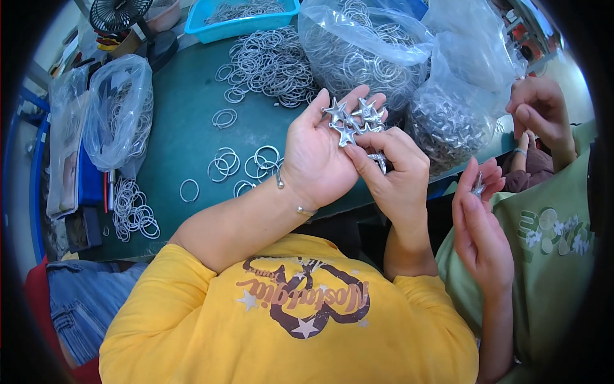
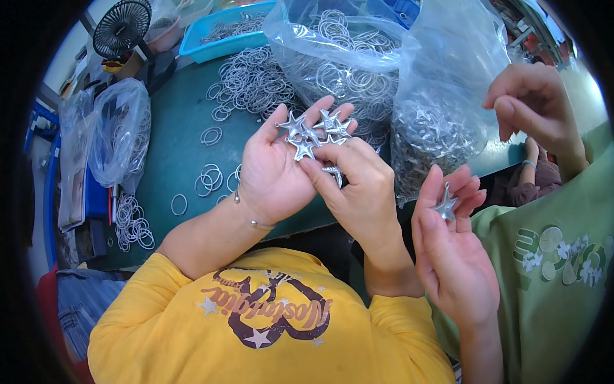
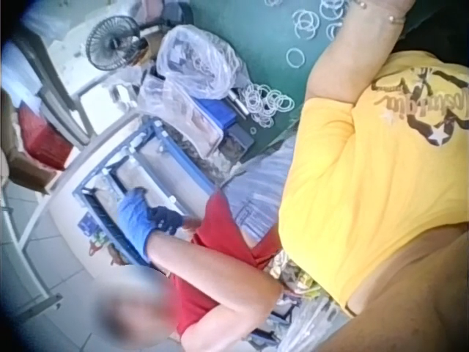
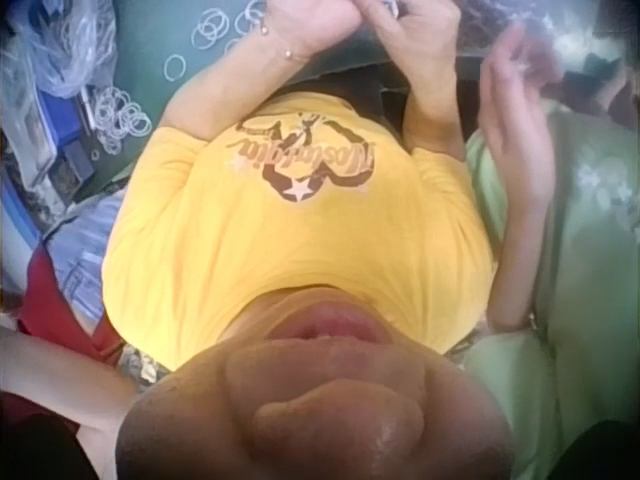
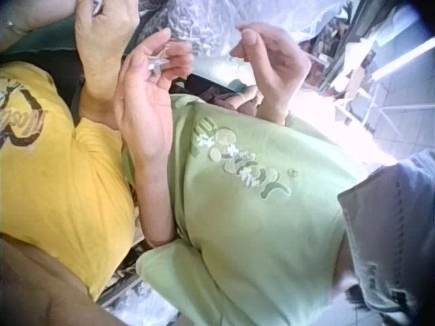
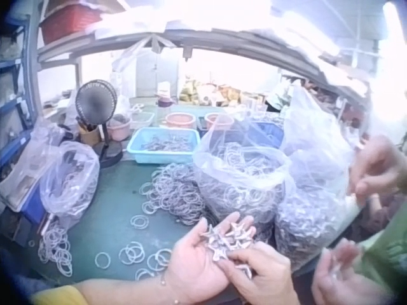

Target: The person assembles small metal rings and star-shaped ornaments by hand, picking up several finished star pieces and holding them in their palm before continuing to manipulate the rings.

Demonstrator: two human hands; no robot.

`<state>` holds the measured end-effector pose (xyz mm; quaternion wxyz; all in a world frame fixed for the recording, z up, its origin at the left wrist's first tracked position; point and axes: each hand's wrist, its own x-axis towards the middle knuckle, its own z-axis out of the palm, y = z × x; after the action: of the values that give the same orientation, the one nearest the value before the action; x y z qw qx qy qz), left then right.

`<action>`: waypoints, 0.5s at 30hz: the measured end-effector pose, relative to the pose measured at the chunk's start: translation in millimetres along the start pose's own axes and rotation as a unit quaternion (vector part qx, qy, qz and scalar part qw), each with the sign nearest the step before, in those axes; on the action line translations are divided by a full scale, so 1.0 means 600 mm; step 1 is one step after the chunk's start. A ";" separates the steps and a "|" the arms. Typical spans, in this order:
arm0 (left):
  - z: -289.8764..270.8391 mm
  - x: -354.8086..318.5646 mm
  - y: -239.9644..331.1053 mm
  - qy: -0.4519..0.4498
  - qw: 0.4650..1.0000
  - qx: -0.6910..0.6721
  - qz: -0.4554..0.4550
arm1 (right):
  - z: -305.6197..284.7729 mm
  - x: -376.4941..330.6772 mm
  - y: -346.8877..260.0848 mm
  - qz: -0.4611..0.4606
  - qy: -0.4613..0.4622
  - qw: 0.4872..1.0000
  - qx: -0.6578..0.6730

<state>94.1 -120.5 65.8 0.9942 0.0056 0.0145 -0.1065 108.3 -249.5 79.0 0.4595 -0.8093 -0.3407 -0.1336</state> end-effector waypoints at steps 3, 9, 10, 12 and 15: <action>0.002 0.003 -0.004 0.009 1.000 -0.001 0.002 | -0.009 0.002 -0.001 -0.009 -0.003 1.000 -0.006; -0.008 0.004 -0.004 0.007 1.000 -0.022 -0.007 | -0.019 0.003 0.006 -0.003 -0.054 0.999 0.000; -0.006 0.004 -0.003 -0.001 1.000 -0.027 -0.008 | -0.018 0.001 0.005 0.001 -0.032 0.999 0.005; -0.002 0.003 -0.004 -0.001 0.999 -0.042 -0.013 | -0.017 -0.003 0.006 0.004 -0.010 1.000 0.009; -0.003 0.001 -0.003 -0.004 0.997 -0.073 -0.021 | -0.018 -0.010 0.010 0.085 0.024 0.991 0.100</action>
<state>94.2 -122.6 63.7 0.9895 -0.0676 0.0179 -0.1264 108.8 -263.2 77.6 0.5555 -0.7821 -0.2713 -0.0788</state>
